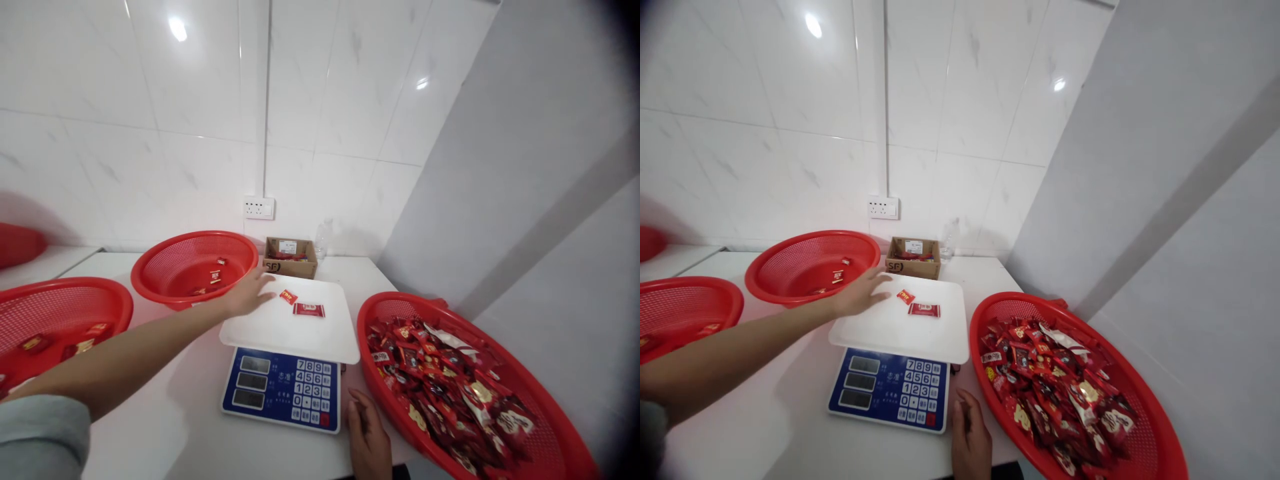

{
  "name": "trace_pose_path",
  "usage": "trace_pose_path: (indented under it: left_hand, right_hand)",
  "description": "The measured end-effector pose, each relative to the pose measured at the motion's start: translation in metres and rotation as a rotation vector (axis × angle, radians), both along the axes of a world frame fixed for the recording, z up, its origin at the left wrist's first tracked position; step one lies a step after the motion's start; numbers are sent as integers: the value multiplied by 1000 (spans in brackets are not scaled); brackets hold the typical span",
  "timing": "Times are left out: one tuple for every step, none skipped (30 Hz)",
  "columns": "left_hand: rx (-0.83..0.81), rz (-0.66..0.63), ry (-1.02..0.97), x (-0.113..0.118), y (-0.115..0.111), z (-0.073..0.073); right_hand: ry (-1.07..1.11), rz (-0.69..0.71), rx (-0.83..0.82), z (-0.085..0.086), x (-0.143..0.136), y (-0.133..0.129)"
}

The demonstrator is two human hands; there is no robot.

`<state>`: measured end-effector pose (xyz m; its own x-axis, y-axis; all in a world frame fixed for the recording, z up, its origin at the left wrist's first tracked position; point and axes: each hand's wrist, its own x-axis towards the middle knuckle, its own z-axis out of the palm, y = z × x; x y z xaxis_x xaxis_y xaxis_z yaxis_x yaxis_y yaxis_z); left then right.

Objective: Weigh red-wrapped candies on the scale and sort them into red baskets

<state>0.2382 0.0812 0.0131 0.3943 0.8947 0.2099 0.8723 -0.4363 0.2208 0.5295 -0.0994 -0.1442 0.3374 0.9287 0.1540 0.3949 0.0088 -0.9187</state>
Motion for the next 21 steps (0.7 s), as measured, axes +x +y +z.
trace_pose_path:
  left_hand:
    - [-35,-42,15,16,-3,-4]
    - [-65,-76,31,31,-5,-8]
    - [-87,-101,46,46,-7,-12]
    - [-101,-123,61,59,-8,-15]
    - [-108,-144,75,70,-9,-18]
    - [-110,-167,87,81,-10,-20]
    - [-105,-192,97,90,-11,-20]
    - [-96,-217,106,97,-12,-20]
    - [-83,-239,113,103,-12,-19]
    - [-67,-256,120,107,-13,-18]
    - [-51,-269,127,110,-14,-16]
    - [-35,-279,135,113,-14,-14]
    - [-23,-287,143,114,-15,-13]
    - [-15,-295,150,114,-16,-12]
    - [-9,-303,154,114,-16,-11]
    - [-6,-309,154,112,-17,-11]
    - [-3,-311,149,109,-17,-11]
    - [-1,-310,139,105,-17,-11]
    - [2,-305,123,100,-16,-10]
    - [6,-293,102,93,-14,-8]
    - [14,-273,74,86,-12,-6]
  right_hand:
    - [3,0,-3,0,0,0]
    - [5,3,-8,-1,1,0]
    - [5,3,-9,0,0,0]
    - [0,3,-6,0,0,0]
    - [-8,2,2,0,-1,-1]
    - [-17,-5,14,1,-3,-1]
    - [-25,-21,29,2,-4,-1]
    - [-29,-44,43,2,-6,-2]
    - [-30,-66,55,3,-8,-2]
    - [-28,-85,63,3,-9,-2]
    - [-25,-92,67,3,-9,-2]
    - [-22,-82,65,3,-9,-2]
    - [-19,-61,55,3,-8,-2]
    - [-13,-38,45,3,-6,-2]
    - [-6,-20,36,3,-5,-2]
    - [3,-9,30,2,-3,-1]
    - [11,-7,26,2,-2,-1]
    - [18,-9,23,2,-2,-1]
    - [22,-12,19,2,-1,-1]
    - [26,-13,11,2,-2,-1]
    - [29,-15,2,2,-2,-2]
